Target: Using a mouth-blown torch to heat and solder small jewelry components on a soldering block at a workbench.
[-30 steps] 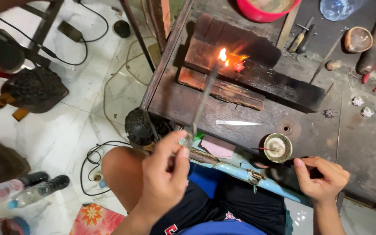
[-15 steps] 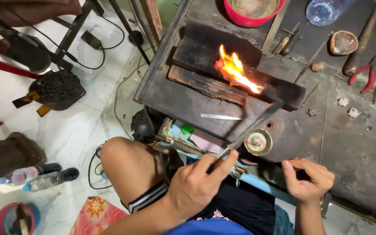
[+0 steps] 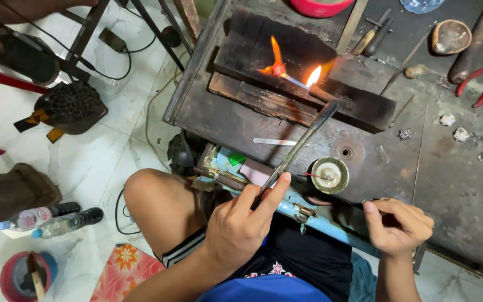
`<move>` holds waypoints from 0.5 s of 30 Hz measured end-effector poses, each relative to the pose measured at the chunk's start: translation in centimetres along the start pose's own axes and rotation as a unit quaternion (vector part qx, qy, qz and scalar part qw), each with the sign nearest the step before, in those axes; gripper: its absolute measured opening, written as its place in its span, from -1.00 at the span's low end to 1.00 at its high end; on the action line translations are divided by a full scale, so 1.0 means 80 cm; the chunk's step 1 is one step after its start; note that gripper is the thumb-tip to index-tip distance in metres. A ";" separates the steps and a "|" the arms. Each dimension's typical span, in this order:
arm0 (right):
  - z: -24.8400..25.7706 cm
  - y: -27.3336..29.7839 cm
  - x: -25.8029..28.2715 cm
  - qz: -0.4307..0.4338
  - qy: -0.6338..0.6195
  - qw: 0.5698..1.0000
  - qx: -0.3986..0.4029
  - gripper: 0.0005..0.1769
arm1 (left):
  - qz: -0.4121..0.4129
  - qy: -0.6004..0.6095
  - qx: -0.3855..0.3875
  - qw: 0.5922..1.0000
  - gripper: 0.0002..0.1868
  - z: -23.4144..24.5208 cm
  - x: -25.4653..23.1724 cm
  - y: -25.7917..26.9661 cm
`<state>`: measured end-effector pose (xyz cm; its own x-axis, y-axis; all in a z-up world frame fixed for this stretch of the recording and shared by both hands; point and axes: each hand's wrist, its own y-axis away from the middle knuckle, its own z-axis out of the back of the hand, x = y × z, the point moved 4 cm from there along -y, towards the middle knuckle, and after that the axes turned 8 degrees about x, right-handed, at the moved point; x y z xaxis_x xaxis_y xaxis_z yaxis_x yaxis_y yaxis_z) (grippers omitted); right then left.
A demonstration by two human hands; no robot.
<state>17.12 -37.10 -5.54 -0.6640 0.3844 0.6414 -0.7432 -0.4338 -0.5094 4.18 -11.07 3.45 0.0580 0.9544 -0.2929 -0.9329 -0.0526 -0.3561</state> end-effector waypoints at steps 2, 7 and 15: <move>0.000 0.001 -0.004 0.000 0.003 1.000 -0.001 -0.75 | 0.001 -0.010 0.003 1.000 -0.50 0.001 0.001 -0.002; -0.001 0.005 -0.006 -0.001 0.004 1.000 -0.003 -0.75 | 0.001 -0.011 -0.008 1.000 -0.57 0.001 -0.002 -0.004; -0.001 0.012 -0.016 0.002 0.005 1.000 -0.010 -0.74 | -0.017 0.040 -0.012 0.999 -0.63 -0.001 -0.003 0.003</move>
<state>17.28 -37.91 -6.93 -0.6681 0.3913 0.6329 -0.7416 -0.4195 -0.5235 3.94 -11.33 3.36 0.1195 0.9292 -0.3498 -0.9215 -0.0273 -0.3875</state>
